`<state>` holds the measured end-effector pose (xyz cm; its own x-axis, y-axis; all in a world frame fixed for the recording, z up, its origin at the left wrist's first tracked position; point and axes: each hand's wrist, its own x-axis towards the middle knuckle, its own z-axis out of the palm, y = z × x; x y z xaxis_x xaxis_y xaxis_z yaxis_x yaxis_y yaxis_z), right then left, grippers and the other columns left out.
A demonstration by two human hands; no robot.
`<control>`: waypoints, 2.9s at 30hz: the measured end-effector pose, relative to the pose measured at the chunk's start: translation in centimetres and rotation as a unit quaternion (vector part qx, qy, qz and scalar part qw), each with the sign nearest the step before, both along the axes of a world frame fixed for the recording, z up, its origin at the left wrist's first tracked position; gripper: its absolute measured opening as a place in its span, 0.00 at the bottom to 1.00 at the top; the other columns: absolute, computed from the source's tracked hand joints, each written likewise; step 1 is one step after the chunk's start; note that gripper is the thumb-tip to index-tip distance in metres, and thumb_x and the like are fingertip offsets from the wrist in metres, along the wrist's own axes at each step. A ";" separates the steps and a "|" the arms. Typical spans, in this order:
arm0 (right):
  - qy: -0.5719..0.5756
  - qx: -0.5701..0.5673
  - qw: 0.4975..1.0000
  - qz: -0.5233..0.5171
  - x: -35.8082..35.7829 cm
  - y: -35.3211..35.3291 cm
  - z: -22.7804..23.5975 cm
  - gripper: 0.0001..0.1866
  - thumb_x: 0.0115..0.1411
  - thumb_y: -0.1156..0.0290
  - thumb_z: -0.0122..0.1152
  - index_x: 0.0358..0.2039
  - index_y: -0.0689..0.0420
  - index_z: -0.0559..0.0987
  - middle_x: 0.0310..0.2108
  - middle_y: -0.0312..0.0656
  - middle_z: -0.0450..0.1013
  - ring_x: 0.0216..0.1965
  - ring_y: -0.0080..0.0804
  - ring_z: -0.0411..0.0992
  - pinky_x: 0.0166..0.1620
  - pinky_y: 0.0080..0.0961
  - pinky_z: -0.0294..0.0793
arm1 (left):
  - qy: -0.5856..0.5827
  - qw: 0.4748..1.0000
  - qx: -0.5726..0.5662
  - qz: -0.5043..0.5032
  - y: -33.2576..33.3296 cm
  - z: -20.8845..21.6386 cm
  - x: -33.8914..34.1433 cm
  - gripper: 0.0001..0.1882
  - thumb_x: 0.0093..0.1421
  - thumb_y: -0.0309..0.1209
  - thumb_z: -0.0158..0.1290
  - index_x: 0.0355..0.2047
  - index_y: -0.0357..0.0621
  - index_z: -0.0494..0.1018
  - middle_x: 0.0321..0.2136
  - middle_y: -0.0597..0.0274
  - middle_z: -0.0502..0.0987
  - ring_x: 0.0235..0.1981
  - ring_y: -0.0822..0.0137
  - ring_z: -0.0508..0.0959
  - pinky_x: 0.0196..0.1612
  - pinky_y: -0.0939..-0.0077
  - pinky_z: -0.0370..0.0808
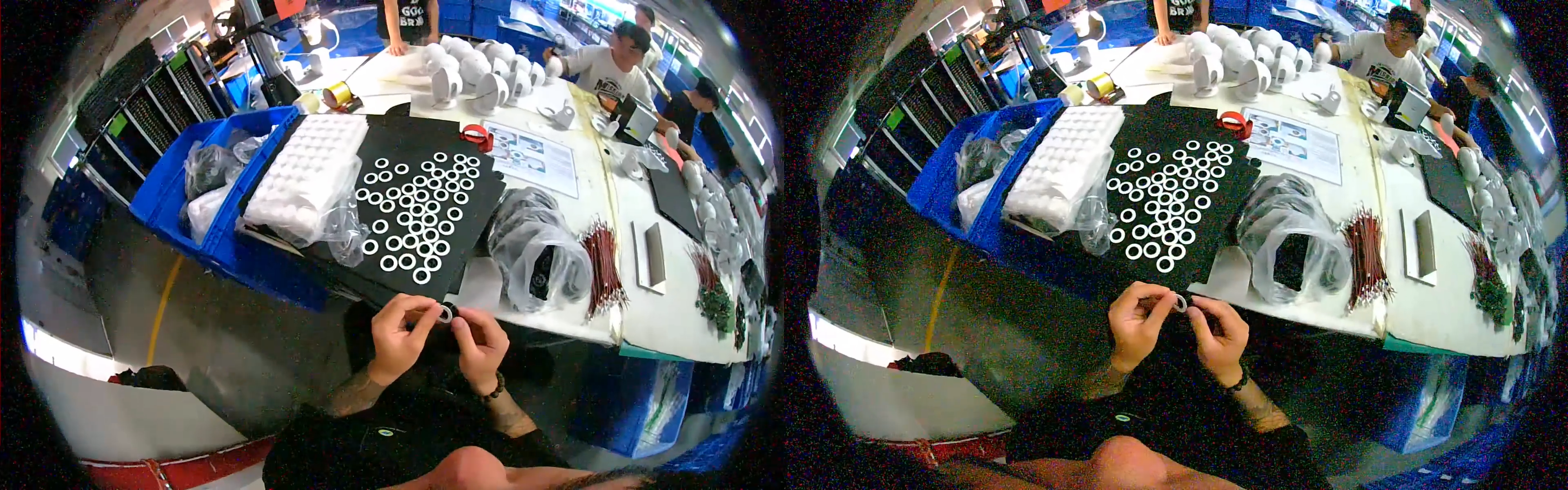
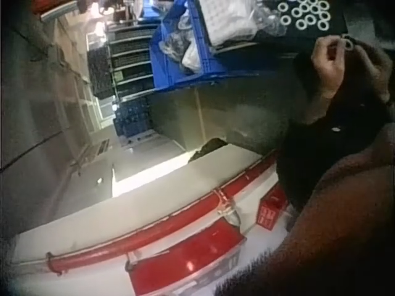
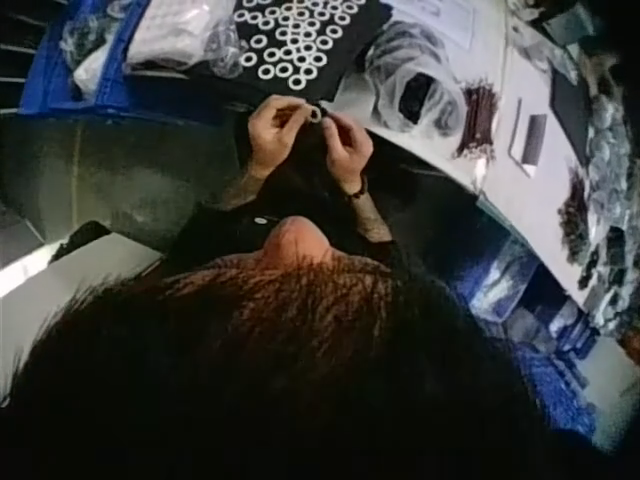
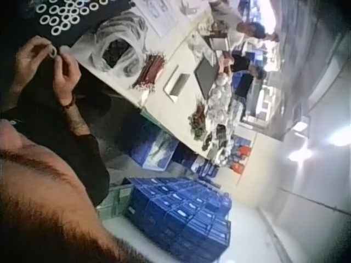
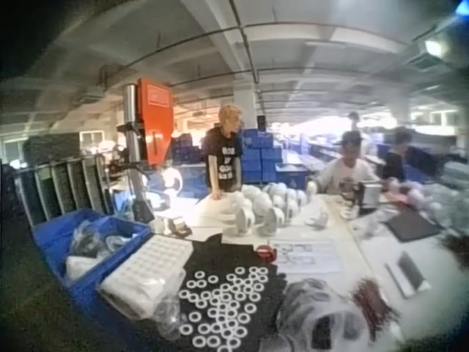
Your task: Organizing white circular components into a storage tray and handling plastic-housed electronic parts at a production workstation.
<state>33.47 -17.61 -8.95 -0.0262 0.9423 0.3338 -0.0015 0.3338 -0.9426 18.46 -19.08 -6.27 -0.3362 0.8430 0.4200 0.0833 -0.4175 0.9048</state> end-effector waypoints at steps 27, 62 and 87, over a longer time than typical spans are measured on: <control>-0.008 -0.031 0.997 0.068 1.6 0.6 1.4 0.10 0.58 0.76 0.70 0.41 0.63 0.84 0.36 0.41 0.82 0.36 0.27 0.78 0.42 0.22 0.76 | 0.199 0.980 0.011 -0.010 -0.5 1.9 -0.4 0.08 0.66 0.22 0.56 0.44 0.36 0.81 0.32 0.60 0.81 0.32 0.72 0.82 0.31 0.78 0.76; -0.080 0.229 0.915 -0.322 9.4 8.9 0.0 0.05 0.63 0.79 0.62 0.39 0.62 0.80 0.32 0.39 0.74 0.30 0.29 0.68 0.36 0.26 0.69 | 0.439 0.877 -0.007 0.196 9.2 5.5 -9.4 0.05 0.60 0.26 0.58 0.37 0.42 0.81 0.29 0.56 0.81 0.31 0.55 0.79 0.35 0.60 0.75; -0.299 0.164 0.890 -0.301 12.4 10.7 -2.7 0.13 0.56 0.72 0.69 0.43 0.50 0.85 0.42 0.41 0.76 0.48 0.43 0.71 0.55 0.41 0.65 | 0.517 0.796 -0.044 0.312 10.2 5.9 -23.1 0.09 0.62 0.32 0.57 0.33 0.38 0.81 0.35 0.50 0.79 0.41 0.46 0.77 0.46 0.54 0.73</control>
<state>45.89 -6.91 -11.63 0.1852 0.6998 0.6899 0.7411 0.3616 -0.5657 -4.66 -8.91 -0.38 -0.2145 0.6883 0.6930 0.9686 0.0586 0.2416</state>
